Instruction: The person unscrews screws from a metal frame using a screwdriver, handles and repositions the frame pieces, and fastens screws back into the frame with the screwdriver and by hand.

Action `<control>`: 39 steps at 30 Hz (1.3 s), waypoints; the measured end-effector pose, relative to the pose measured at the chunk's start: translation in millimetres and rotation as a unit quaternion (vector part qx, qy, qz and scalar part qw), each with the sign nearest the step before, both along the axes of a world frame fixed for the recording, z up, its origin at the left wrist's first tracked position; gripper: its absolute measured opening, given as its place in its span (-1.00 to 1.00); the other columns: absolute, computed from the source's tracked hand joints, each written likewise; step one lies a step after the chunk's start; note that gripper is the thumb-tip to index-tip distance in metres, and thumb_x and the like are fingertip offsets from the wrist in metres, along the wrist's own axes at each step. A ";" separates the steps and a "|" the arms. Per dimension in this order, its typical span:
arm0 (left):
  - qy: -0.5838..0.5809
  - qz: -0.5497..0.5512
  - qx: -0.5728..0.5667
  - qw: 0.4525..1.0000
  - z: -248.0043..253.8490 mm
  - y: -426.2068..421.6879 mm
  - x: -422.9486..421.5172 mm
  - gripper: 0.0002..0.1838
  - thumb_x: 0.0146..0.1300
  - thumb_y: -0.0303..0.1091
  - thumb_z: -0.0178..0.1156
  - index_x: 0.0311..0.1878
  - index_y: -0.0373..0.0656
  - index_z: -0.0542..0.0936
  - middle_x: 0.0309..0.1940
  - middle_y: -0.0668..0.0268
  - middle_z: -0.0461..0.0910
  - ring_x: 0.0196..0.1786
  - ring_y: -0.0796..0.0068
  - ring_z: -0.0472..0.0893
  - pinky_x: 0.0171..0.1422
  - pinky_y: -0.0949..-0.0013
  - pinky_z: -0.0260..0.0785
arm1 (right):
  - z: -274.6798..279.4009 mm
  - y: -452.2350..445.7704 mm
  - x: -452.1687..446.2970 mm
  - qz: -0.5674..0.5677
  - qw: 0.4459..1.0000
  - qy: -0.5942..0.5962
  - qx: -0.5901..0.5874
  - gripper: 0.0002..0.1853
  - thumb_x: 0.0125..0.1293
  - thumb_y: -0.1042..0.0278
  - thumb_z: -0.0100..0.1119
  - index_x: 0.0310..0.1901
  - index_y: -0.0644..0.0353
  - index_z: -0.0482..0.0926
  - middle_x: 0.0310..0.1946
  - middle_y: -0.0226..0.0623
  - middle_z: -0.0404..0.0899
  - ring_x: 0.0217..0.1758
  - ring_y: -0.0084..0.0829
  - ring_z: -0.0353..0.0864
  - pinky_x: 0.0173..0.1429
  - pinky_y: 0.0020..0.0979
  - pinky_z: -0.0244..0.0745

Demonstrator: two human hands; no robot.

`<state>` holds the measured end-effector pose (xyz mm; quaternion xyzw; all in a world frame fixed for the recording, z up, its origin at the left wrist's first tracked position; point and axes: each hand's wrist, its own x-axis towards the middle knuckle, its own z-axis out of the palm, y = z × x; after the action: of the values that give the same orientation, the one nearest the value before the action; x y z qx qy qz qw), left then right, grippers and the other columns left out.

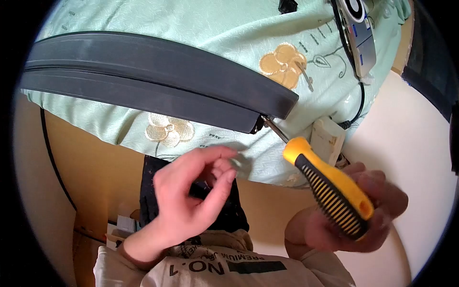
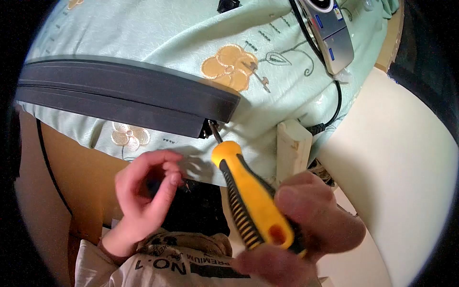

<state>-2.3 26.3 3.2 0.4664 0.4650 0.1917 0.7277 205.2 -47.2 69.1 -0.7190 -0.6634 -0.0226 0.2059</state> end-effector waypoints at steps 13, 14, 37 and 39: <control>0.240 -0.171 0.618 0.729 -39.3 57.8 8.6 -0.45 0.12 0.03 0.33 0.19 0.06 0.64 0.22 0.35 0.60 0.34 0.20 0.49 0.54 0.01 0.05 | 4.3 8.8 -2.0 0.027 0.999 0.025 -0.029 -0.44 0.54 -0.15 -0.35 0.28 0.11 0.31 -0.04 0.03 0.40 -0.25 -0.34 0.49 -0.33 -0.45 0.48; 0.236 -0.165 0.616 0.733 -40.0 57.8 9.0 -0.45 0.12 0.03 0.34 0.18 0.07 0.64 0.21 0.35 0.61 0.34 0.20 0.49 0.54 0.02 0.05 | 4.2 10.0 -3.8 0.015 0.999 0.027 -0.032 -0.46 0.54 -0.11 -0.36 0.27 0.13 0.32 -0.05 0.03 0.39 -0.23 -0.34 0.48 -0.33 -0.44 0.48; 0.001 -0.014 0.266 0.964 -8.2 10.3 22.4 -0.48 -0.02 -0.40 0.55 -0.01 -0.45 0.59 -0.12 0.01 0.68 -0.07 0.25 0.70 0.07 0.30 0.52 | -14.7 -13.0 0.8 -0.130 0.882 0.392 0.227 -0.40 0.52 0.07 -0.31 0.32 0.46 0.28 0.14 0.16 0.46 0.07 -0.20 0.56 0.16 -0.29 0.53; -0.046 -0.004 0.167 0.985 -7.0 5.5 27.2 -0.53 0.01 -0.51 0.52 0.00 -0.45 0.60 -0.09 0.00 0.68 -0.13 0.28 0.72 0.06 0.34 0.54 | -15.6 -17.2 3.8 -0.138 0.868 0.416 0.234 -0.41 0.53 0.08 -0.31 0.34 0.45 0.26 0.15 0.17 0.45 0.07 -0.20 0.57 0.14 -0.27 0.56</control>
<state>24.9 31.8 -3.9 0.5741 0.3907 0.2854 0.6606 209.0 -64.3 53.5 -0.6769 -0.3858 0.0956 0.6196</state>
